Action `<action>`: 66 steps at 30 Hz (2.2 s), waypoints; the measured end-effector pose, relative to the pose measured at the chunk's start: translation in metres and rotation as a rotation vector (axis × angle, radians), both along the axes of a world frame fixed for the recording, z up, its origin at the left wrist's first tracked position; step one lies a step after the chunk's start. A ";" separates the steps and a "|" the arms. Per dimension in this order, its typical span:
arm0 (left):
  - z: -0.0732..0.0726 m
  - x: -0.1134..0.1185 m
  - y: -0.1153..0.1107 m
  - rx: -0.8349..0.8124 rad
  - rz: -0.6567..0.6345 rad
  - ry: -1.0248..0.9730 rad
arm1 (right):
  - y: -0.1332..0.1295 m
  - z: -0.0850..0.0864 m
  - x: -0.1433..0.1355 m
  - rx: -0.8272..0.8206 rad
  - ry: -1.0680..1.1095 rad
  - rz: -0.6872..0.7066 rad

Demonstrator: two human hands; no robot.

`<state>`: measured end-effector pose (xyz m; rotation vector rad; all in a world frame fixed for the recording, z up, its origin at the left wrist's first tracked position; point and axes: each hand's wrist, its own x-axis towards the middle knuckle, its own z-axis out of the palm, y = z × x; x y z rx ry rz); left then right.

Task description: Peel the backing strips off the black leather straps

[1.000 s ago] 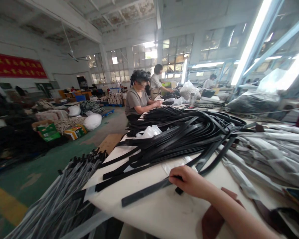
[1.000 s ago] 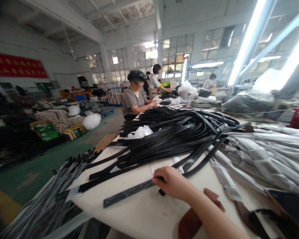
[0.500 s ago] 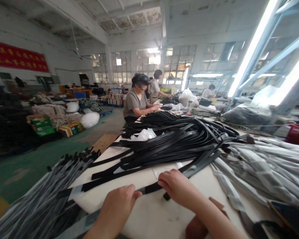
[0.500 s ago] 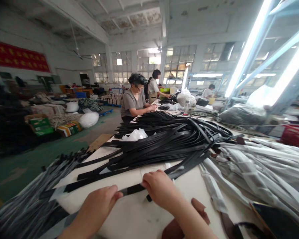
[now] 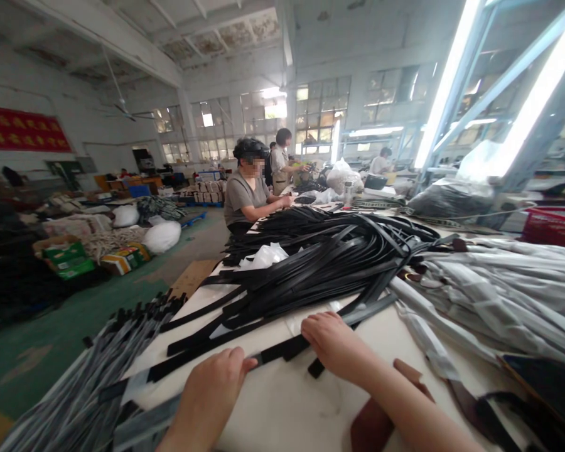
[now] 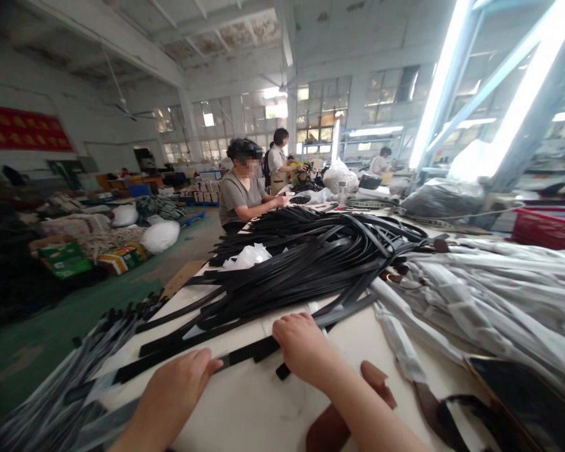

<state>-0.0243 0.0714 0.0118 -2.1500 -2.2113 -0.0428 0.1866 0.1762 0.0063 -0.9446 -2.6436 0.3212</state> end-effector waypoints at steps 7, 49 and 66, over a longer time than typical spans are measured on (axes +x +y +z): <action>-0.012 0.004 0.002 0.019 0.001 -0.057 | -0.015 -0.005 -0.009 0.020 0.107 0.083; 0.001 0.066 0.025 0.113 -0.163 -0.154 | -0.016 -0.016 0.004 -0.157 0.283 0.133; 0.048 -0.011 0.028 -0.218 -0.426 -0.632 | -0.003 -0.004 0.005 -0.390 0.390 0.004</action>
